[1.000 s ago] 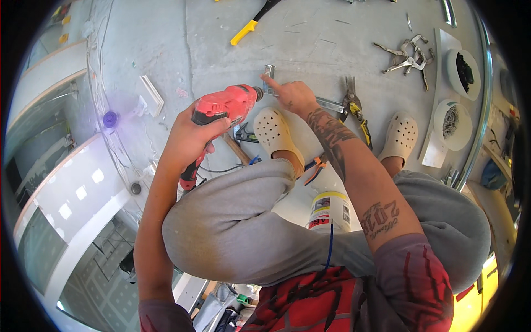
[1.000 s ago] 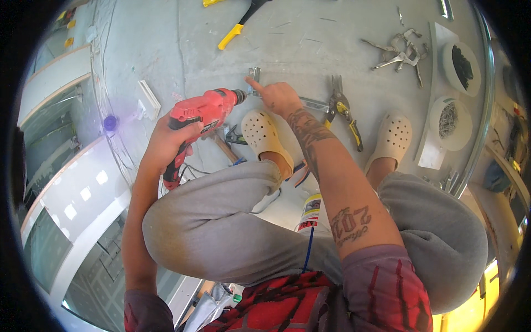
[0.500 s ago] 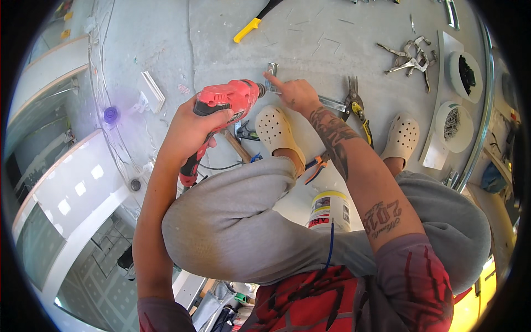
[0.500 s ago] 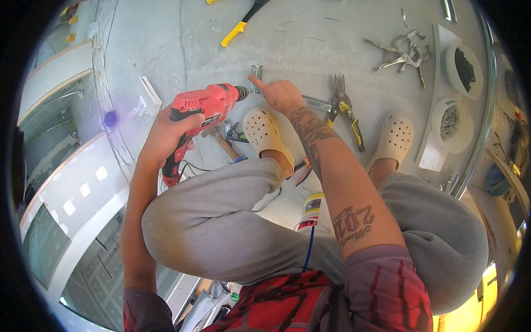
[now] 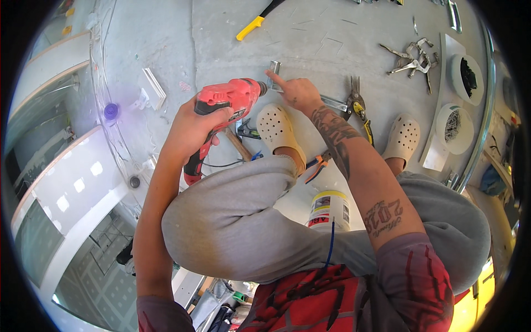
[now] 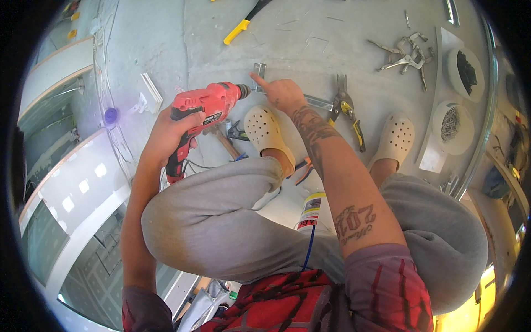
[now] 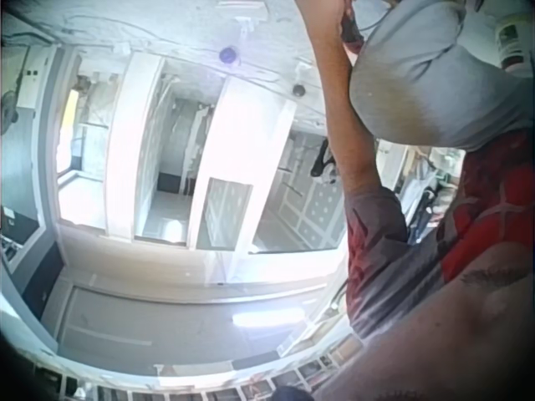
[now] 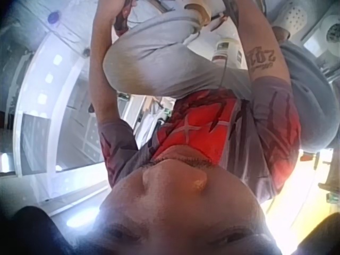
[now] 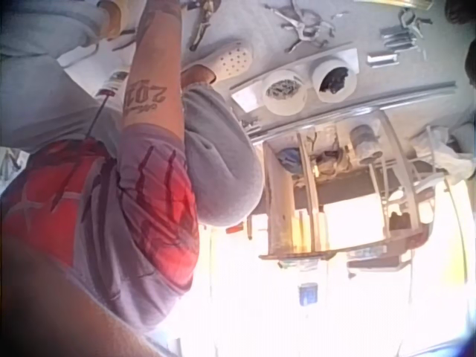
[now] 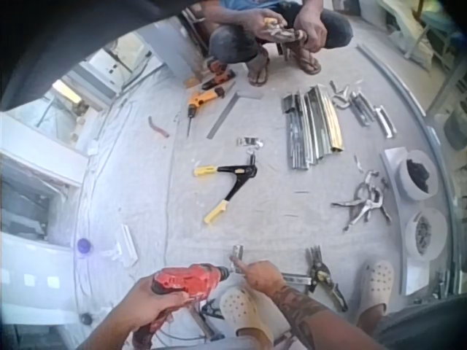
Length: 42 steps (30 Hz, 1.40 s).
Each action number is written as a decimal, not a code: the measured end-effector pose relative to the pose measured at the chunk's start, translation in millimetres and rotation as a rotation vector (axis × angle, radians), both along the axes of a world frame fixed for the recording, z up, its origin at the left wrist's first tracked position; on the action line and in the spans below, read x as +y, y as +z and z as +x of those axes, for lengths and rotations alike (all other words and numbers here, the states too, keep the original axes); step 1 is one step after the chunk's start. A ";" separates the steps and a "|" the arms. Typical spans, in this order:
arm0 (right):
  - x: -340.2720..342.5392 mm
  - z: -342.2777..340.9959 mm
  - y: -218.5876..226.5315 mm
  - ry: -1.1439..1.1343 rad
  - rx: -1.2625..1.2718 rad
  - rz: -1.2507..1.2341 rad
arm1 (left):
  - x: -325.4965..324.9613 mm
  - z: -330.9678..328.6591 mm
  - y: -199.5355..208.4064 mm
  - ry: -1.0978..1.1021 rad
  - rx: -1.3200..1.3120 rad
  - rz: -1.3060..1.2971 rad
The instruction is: Cutting, bending, and drilling metal profiles to assemble frames for construction.
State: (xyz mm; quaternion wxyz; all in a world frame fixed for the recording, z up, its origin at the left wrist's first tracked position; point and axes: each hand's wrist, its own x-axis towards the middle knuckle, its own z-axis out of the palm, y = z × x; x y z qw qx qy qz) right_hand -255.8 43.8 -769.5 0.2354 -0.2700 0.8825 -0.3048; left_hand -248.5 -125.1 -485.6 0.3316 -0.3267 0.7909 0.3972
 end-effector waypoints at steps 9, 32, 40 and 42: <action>-1.0 -0.8 1.1 0.008 0.007 0.019 | -1.2 1.5 0.6 0.023 -0.010 0.001; -2.1 2.2 -8.7 -0.002 0.052 0.001 | 4.4 3.6 0.2 0.062 0.011 -0.007; -2.2 0.4 -5.2 0.011 0.036 0.015 | 0.2 6.5 -3.2 0.018 0.051 0.010; -2.7 -0.1 -3.7 0.016 0.027 0.025 | 0.3 6.0 -3.4 0.033 0.045 0.021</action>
